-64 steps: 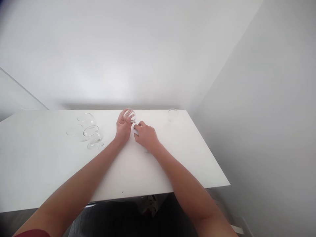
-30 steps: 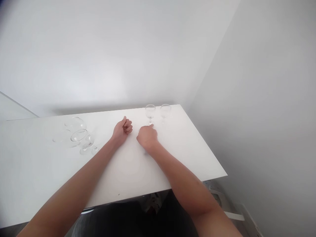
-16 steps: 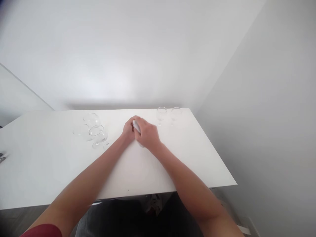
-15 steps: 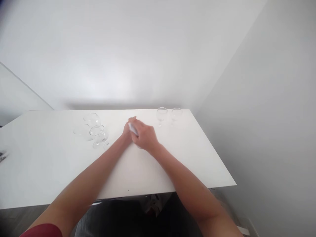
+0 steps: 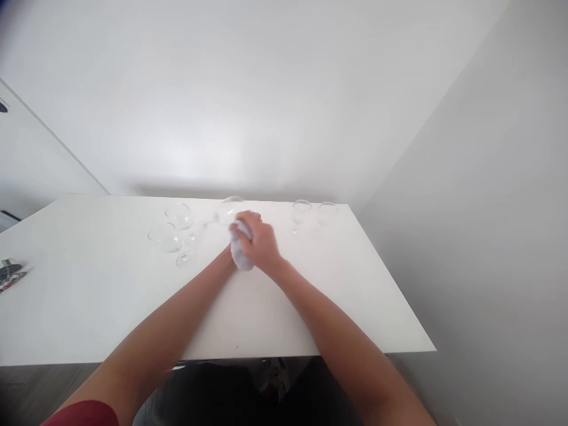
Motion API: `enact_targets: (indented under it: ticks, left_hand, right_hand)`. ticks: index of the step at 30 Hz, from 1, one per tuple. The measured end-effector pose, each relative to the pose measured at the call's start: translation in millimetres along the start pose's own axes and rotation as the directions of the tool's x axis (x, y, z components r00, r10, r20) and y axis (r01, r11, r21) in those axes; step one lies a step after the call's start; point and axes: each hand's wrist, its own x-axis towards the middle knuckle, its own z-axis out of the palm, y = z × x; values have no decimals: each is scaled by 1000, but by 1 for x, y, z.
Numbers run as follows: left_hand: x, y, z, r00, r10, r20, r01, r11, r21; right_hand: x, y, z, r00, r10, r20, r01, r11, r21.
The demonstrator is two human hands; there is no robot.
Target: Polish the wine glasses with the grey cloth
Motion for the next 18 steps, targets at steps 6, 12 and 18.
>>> enact_targets:
  ticks: [6, 12, 18]
  left_hand:
    - [6, 12, -5, 961, 16, 275, 47, 974, -221]
    - [16, 4, -10, 989, 1, 148, 45, 951, -307]
    - [24, 2, -19, 978, 192, -84, -204, 963, -176]
  right_hand:
    - [-4, 59, -14, 912, 142, -385, -124, 990, 70]
    - [-3, 77, -1, 986, 140, -88, -129, 984, 121]
    - [-2, 67, -8, 893, 289, -344, -229, 952, 205]
